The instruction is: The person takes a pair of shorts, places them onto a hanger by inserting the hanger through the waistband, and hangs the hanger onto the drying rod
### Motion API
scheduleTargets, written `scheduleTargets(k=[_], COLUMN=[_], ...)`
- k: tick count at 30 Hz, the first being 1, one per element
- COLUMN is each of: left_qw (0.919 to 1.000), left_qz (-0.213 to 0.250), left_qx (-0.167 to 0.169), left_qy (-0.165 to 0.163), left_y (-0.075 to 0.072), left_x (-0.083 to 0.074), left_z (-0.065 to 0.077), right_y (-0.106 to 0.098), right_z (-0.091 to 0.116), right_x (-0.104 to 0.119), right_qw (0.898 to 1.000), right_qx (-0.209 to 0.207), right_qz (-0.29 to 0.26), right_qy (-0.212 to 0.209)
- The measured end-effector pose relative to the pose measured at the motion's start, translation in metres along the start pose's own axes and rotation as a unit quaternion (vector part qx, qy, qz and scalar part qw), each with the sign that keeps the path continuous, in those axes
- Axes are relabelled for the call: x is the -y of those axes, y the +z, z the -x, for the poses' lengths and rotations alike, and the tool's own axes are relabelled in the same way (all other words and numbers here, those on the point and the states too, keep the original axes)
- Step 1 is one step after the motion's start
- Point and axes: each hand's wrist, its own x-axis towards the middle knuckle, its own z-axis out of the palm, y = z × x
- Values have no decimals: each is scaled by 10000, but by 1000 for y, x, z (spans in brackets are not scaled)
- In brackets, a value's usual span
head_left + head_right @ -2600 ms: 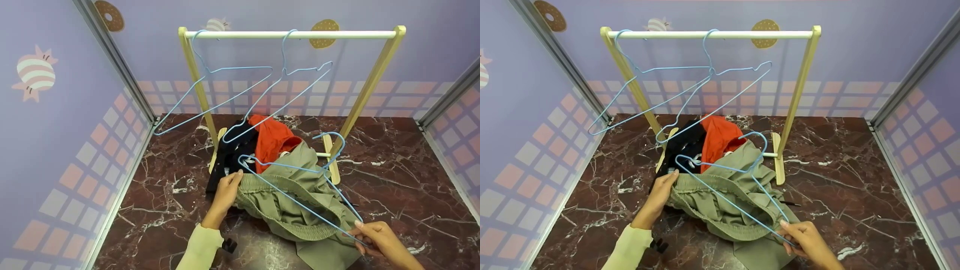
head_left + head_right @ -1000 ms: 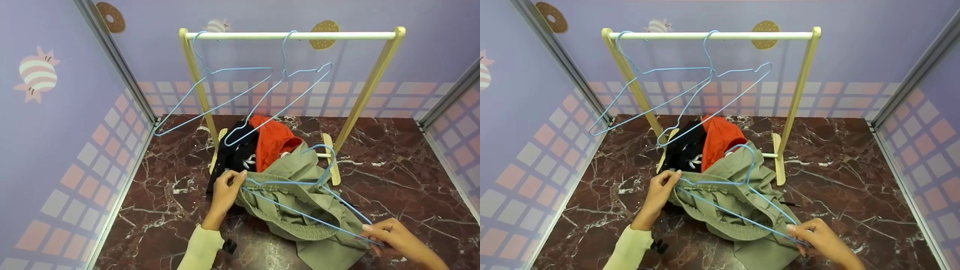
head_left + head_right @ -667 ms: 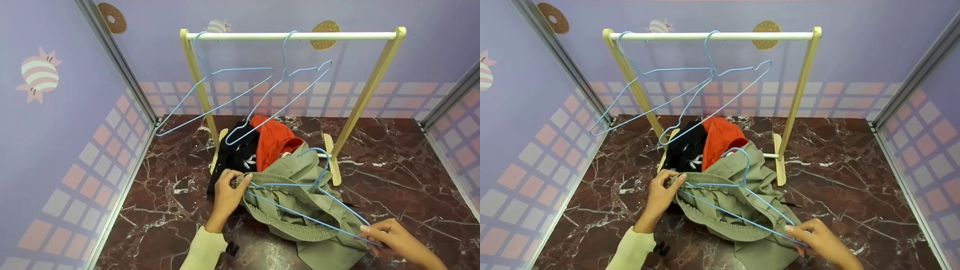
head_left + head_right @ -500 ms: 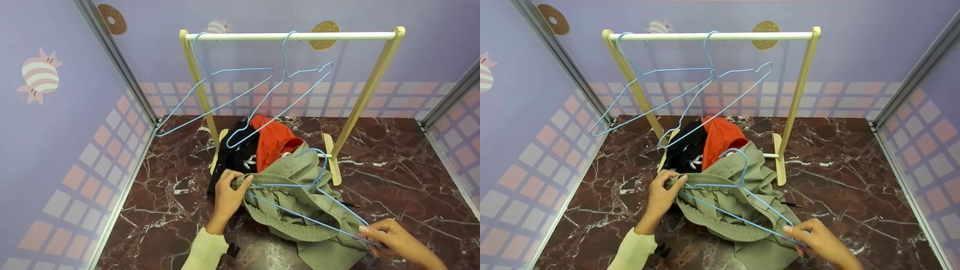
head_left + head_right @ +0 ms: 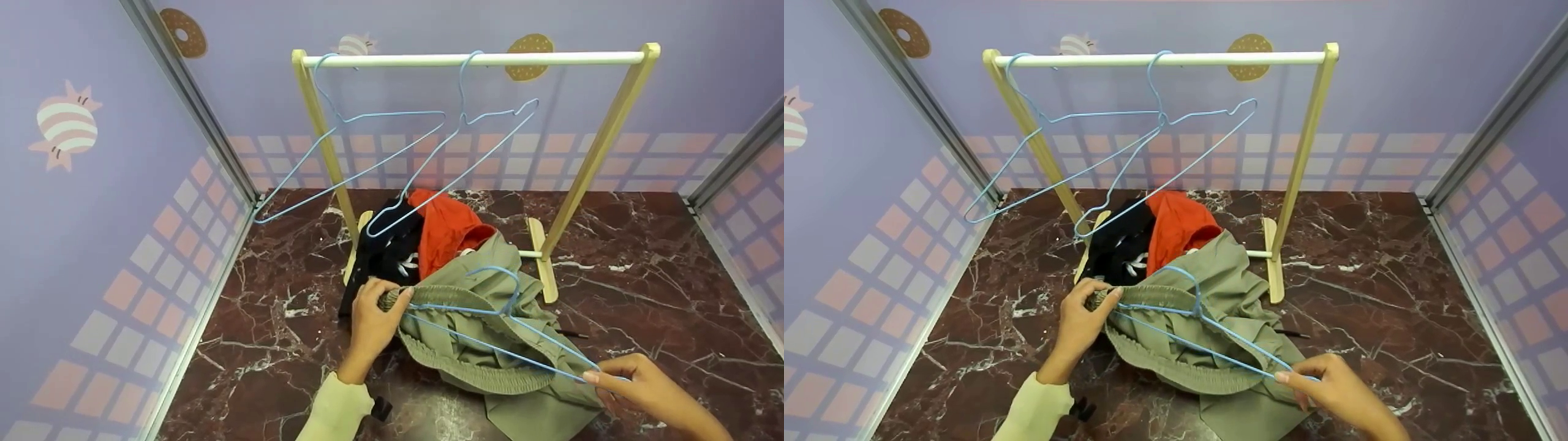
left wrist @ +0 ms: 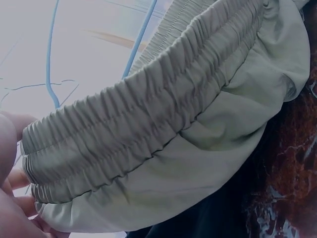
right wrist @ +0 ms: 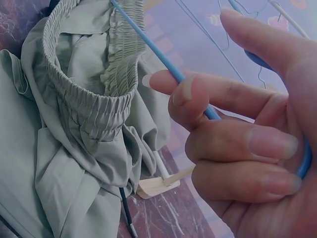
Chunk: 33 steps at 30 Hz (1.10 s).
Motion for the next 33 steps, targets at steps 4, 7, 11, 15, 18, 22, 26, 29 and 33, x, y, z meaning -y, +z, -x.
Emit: scheduleTargets(k=[4, 7, 11, 15, 18, 22, 26, 29, 33], left_qw=[9999, 9996, 9988, 9980, 9976, 9970, 9968, 9967, 9973], left_qz=[-152, -294, -492, -628, -696, -768, -802, -808, -728], left_qx=[-8, 0, -9, 10, 31, 48, 64, 65, 11], left_qy=[20, -2, -11, 11, 3, -2, 27, 28, 97], left_y=[0, 0, 0, 0, 0, 0, 0, 0, 0], left_x=[-2, -4, -7, -9, -9, -11, -12, -13, -15], left_z=[0, 0, 0, 0, 0, 0, 1, 2, 3], right_y=[2, 3, 4, 6, 8, 10, 12, 14, 15], right_z=[-1, -2, -3, -5, -5, -6, -6, -6, -6], right_x=[3, 6, 12, 17, 19, 20, 21, 22, 22], right_qw=[9988, 9961, 9902, 9853, 9838, 9820, 9777, 9749, 9727], right_qx=[-258, -455, -695, -855, -921, -984, -1065, -1121, -1196], right_qz=[377, 684, 1151, 1445, 1524, 1614, 1793, 1882, 1953], right_qy=[159, 327, 387, 303, 194, 8, -240, -393, -370])
